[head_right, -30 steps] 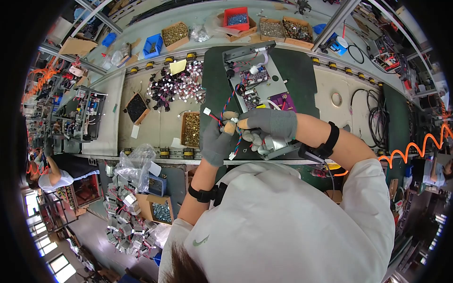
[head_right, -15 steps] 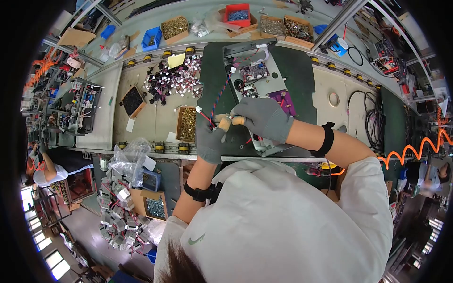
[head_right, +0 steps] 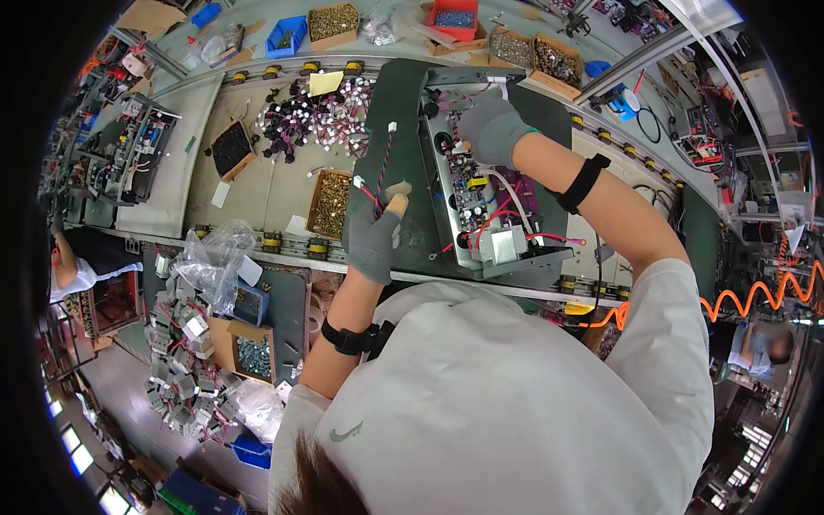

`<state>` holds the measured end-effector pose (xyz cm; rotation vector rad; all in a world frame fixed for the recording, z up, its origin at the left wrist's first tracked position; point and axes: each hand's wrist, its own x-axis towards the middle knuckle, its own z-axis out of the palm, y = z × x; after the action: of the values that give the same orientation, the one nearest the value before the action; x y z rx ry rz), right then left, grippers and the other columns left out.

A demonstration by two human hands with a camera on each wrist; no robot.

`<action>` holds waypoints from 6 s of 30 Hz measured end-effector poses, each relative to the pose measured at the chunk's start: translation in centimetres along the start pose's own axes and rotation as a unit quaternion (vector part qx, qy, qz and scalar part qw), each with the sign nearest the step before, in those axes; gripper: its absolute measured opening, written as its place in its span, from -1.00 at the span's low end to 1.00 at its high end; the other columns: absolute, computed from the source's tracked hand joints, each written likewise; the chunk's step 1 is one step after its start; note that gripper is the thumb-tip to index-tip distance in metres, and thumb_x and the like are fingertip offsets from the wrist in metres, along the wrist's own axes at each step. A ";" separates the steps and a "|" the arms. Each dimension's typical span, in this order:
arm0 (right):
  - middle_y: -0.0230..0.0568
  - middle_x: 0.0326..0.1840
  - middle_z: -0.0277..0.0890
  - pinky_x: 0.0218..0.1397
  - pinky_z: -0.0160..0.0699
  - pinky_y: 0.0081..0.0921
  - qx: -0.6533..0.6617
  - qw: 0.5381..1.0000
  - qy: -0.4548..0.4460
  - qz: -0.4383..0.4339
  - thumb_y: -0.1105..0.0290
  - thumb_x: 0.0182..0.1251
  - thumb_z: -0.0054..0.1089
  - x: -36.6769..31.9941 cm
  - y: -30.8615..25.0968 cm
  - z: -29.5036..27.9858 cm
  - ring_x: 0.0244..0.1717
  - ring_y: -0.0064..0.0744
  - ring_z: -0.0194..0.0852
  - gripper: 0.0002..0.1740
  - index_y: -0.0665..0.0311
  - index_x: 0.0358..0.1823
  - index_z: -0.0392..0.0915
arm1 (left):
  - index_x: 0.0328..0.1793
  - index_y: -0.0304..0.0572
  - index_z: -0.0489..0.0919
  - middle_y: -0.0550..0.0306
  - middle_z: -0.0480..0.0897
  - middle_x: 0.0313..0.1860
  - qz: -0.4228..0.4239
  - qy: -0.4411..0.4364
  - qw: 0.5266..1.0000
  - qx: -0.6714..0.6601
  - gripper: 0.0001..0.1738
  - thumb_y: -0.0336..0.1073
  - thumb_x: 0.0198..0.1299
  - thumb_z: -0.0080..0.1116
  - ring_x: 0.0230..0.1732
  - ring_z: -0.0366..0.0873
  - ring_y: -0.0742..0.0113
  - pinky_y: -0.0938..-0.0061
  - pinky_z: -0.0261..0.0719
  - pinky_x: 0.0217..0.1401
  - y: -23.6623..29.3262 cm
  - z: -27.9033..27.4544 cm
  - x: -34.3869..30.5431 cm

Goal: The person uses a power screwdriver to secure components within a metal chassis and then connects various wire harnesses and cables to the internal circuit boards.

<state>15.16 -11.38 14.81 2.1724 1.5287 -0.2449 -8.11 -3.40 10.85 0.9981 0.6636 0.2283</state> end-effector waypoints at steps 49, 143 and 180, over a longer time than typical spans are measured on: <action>-0.25 -0.37 0.60 -0.24 0.54 -0.29 -0.001 0.994 -0.094 -0.051 0.29 -0.06 0.19 3.6 -0.1 -1.5 -0.29 -0.21 0.59 -0.83 0.03 -0.40 0.67 | -0.11 -0.34 0.60 0.23 0.61 -0.33 0.042 0.054 0.997 -0.040 -0.77 -0.38 0.15 0.11 -0.30 0.44 0.56 0.67 0.38 -0.17 -2.8 -2.9 1.9; -0.19 -0.27 0.54 -0.19 0.46 -0.28 0.265 0.926 0.235 0.131 0.36 0.15 0.11 -0.5 2.7 7.1 -0.21 -0.11 0.50 -0.90 0.14 -0.30 0.52 | -0.07 -0.28 0.61 0.36 0.57 -0.36 -0.062 0.090 0.994 -0.012 -0.75 -0.36 0.14 0.13 -0.46 0.32 0.68 0.74 0.24 -0.42 -5.1 -4.2 1.6; -0.19 -0.41 0.55 -0.24 0.44 -0.59 0.527 0.789 0.098 0.298 0.06 0.11 0.23 -2.1 6.1 7.9 -0.38 -0.45 0.48 -0.59 0.25 -0.19 0.61 | -0.08 -0.13 0.62 0.49 0.30 -0.65 -0.052 0.070 0.996 -0.019 -0.78 -0.31 0.15 0.13 -0.72 0.10 0.72 0.73 -0.05 -0.69 -1.4 -1.6 0.4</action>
<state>20.97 -18.54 10.39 3.5093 0.6825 -0.8221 -8.95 -2.85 8.89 0.9146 0.8340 0.2203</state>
